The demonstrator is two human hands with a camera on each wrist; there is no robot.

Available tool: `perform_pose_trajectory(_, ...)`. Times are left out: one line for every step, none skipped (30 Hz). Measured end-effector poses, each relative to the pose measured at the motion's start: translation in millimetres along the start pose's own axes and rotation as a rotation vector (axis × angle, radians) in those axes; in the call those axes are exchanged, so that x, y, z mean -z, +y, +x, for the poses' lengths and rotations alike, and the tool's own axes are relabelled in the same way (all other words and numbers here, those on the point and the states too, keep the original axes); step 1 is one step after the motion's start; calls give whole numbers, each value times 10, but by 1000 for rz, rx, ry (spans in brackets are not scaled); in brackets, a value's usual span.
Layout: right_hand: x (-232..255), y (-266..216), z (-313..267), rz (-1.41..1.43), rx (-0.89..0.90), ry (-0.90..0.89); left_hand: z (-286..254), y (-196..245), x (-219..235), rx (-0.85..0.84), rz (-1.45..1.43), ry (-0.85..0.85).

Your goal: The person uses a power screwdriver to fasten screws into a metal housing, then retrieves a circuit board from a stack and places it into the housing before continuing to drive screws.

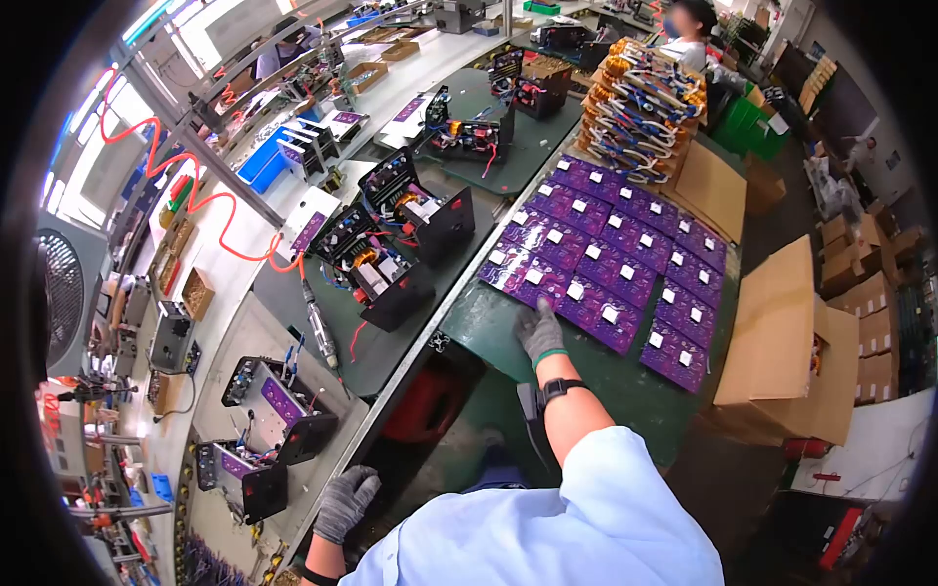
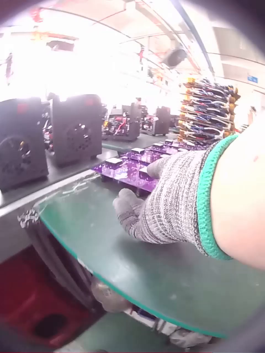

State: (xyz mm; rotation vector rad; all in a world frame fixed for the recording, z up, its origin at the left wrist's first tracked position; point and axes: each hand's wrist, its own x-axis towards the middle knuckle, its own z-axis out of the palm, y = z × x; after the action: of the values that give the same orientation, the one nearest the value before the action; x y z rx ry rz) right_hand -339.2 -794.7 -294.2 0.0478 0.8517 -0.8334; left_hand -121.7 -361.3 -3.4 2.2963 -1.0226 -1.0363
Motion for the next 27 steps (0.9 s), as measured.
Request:
perform_pose_trajectory(164, 59, 430, 249, -9, 25, -95, -65, -37, 54, -28, 6)
perform_pose_trajectory(259, 138, 683, 495, -15, 52, -153, -176, -67, 63, -63, 21)
perform_pose_trajectory(176, 190, 605, 499, -32, 51, -207, -285, -79, 74, -54, 31)
perform_pose_trajectory(103, 202, 496, 383, 34, 82, -247, -391, -87, 114, -89, 33)
perform_pose_trajectory(-40, 183, 312, 263, 102, 108, -258, -465, -92, 151, -128, 36)
perform_pose_trajectory(-193, 182, 97, 217, 139, 117, -263, -510, -92, 135, -145, 47)
perform_pose_trajectory(-224, 191, 20, 211, 133, 112, -257, -499, -73, 138, -149, 55)
perform_pose_trajectory(-232, 150, -74, 170, 168, 20, -217, -431, -40, 62, -97, 60)
perform_pose_trajectory(-274, 152, -214, 132, 205, -73, -168, -392, -10, -17, -43, 65)
perform_pose_trajectory(-287, 163, -401, 48, 219, -47, -114, -372, 4, -25, -48, 69)
perform_pose_trajectory(-367, 136, -686, 43, 229, -57, -53, -355, 7, -14, -73, 35)
perform_pose_trajectory(-432, 126, -970, -79, 230, -24, 14, -321, 16, -4, -98, -1)
perform_pose_trajectory(-453, 155, -1219, -203, 231, 10, 73, -233, 43, -17, -108, 4)
perform_pose_trajectory(-328, 164, -1426, -385, 290, -157, 111, -115, 85, -60, -165, 1)
perform_pose_trajectory(-239, 193, -1621, -571, 337, -328, 121, -42, 119, -94, -224, 2)
perform_pose_trajectory(-436, 257, -2026, -525, 259, -293, 171, -96, 94, -137, -327, 9)
perform_pose_trajectory(-696, 335, -2490, -484, 172, -259, 234, -198, 49, -173, -430, 24)
perform_pose_trajectory(-875, 462, -2778, -507, 149, -279, 288, -261, 34, -146, -669, -65)
perform_pose_trajectory(-1032, 606, -3023, -594, 135, -390, 323, -282, 59, -126, -908, -155)
perform_pose_trajectory(-1167, 768, -3184, -679, 122, -501, 324, -240, 147, -134, -973, -179)
perform_pose_trajectory(-1288, 954, -3288, -698, 103, -517, 308, -184, 245, -144, -1039, -207)
perform_pose_trajectory(-1404, 1148, -3377, -751, -19, -568, 237, -111, 333, -192, -1199, -178)
perform_pose_trajectory(-1503, 1346, -3438, -806, -144, -616, 196, -200, 405, -190, -1221, -152)
perform_pose_trajectory(-1588, 1565, -3453, -852, -187, -669, 148, -312, 465, -149, -1259, -55)
perform_pose_trajectory(-1716, 1749, -3480, -879, -214, -685, 91, -432, 540, -105, -1295, 46)
perform_pose_trajectory(-1866, 1939, -3509, -941, -216, -748, 19, -560, 639, -41, -1323, 149)
perform_pose_trajectory(-1980, 2134, -3531, -1000, -221, -817, -99, -704, 722, -27, -1351, 195)
